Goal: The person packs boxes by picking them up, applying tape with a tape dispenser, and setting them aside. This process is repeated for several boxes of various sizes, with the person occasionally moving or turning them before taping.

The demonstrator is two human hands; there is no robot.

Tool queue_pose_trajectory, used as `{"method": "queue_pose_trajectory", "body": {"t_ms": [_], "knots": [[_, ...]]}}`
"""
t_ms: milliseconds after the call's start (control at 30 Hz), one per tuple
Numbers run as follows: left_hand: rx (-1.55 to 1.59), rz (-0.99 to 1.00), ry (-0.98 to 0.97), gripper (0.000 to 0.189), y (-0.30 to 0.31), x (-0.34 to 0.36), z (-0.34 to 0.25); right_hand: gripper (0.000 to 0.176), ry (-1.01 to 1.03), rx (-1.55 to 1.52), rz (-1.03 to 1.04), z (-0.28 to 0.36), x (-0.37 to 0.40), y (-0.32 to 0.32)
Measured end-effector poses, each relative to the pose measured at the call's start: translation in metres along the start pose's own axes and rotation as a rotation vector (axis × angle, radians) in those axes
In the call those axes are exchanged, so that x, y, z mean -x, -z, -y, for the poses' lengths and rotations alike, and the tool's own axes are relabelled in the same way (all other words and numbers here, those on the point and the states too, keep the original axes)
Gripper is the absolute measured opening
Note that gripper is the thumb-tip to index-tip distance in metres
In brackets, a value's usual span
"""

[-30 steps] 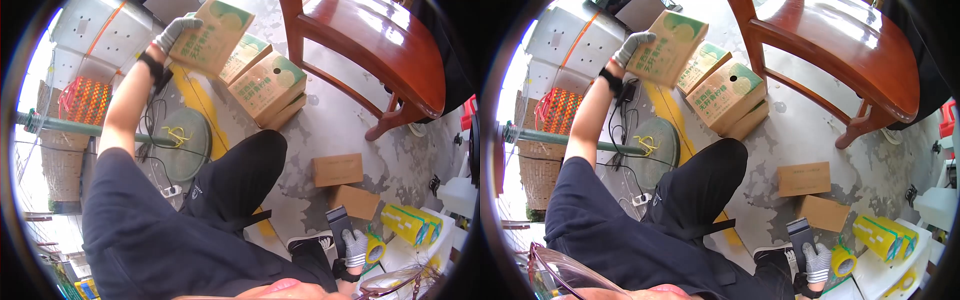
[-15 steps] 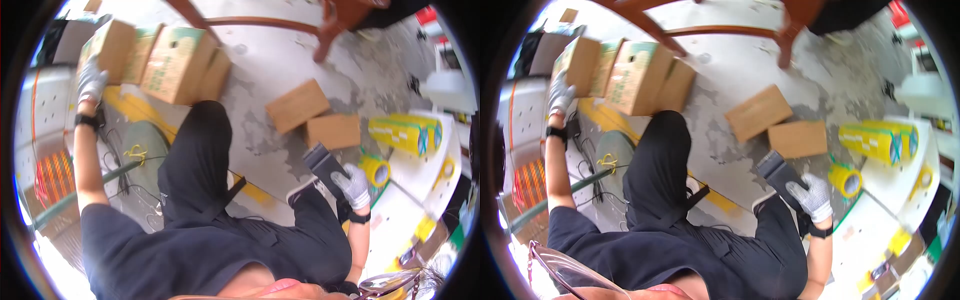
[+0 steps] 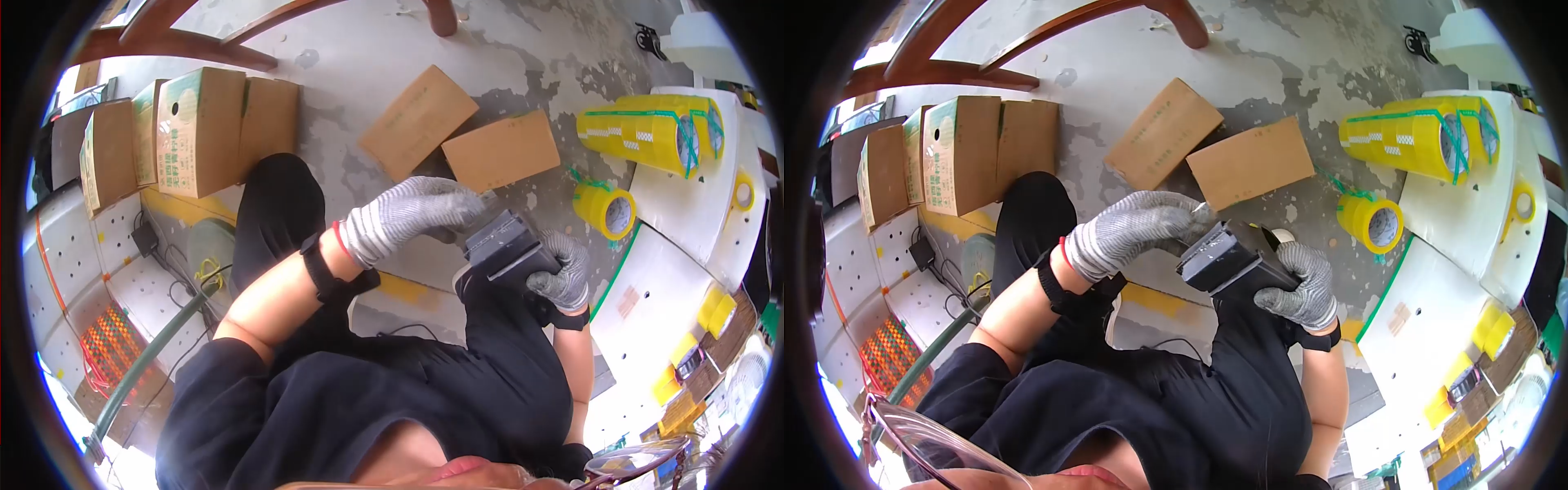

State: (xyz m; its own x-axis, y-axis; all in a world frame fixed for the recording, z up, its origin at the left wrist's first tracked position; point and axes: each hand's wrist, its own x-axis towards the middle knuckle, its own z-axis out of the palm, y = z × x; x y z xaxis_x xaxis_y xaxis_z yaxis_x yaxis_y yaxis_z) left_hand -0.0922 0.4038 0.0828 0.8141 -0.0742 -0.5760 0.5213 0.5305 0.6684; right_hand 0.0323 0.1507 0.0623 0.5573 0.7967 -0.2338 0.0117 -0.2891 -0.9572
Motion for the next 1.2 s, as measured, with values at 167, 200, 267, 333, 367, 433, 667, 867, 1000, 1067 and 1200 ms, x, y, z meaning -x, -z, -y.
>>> {"method": "queue_pose_trajectory", "body": {"t_ms": [167, 200, 267, 333, 367, 433, 667, 867, 1000, 1067, 1200], "knots": [[-0.352, -0.246, -0.01, 0.013, -0.013, -0.04, 0.0, 0.045, -0.214, 0.012, -0.05, 0.005, -0.005, -0.006], [-0.699, -0.366, 0.032, 0.011, -0.014, -0.052, -0.006, 0.045, -0.223, 0.008, -0.06, -0.003, -0.004, -0.004], [-0.934, -0.414, -0.307, 0.013, 0.0, -0.091, 0.002, 0.039, -0.275, 0.081, -0.141, -0.023, 0.002, -0.001], [-1.003, -0.382, -0.232, 0.015, 0.02, -0.131, -0.024, 0.035, -0.269, 0.055, -0.211, -0.031, 0.011, 0.005], [-1.14, -0.403, -0.22, 0.015, 0.028, -0.154, -0.029, 0.034, -0.306, 0.03, -0.248, -0.04, 0.019, 0.008], [-1.28, -0.407, -0.2, 0.016, 0.029, -0.176, -0.028, 0.031, -0.359, 0.038, -0.295, -0.052, 0.03, 0.012], [-1.324, -0.428, -0.314, 0.017, 0.025, -0.191, 0.017, 0.03, -0.316, -0.07, -0.416, -0.072, 0.046, 0.009], [-1.0, -0.327, -0.527, 0.011, -0.041, -0.12, 0.052, 0.039, -0.397, 0.071, -0.368, -0.085, 0.109, 0.021], [-0.823, -0.219, -0.406, 0.01, -0.024, -0.105, 0.058, 0.042, -0.425, -0.04, -0.368, -0.066, 0.143, 0.018], [-0.947, -0.223, -0.453, 0.012, -0.007, -0.116, 0.08, 0.041, -0.511, -0.052, -0.333, -0.062, 0.145, 0.013], [-0.558, -0.12, -0.087, 0.022, 0.001, -0.141, 0.097, 0.043, -0.592, 0.078, -0.244, -0.051, 0.126, 0.012]]}}
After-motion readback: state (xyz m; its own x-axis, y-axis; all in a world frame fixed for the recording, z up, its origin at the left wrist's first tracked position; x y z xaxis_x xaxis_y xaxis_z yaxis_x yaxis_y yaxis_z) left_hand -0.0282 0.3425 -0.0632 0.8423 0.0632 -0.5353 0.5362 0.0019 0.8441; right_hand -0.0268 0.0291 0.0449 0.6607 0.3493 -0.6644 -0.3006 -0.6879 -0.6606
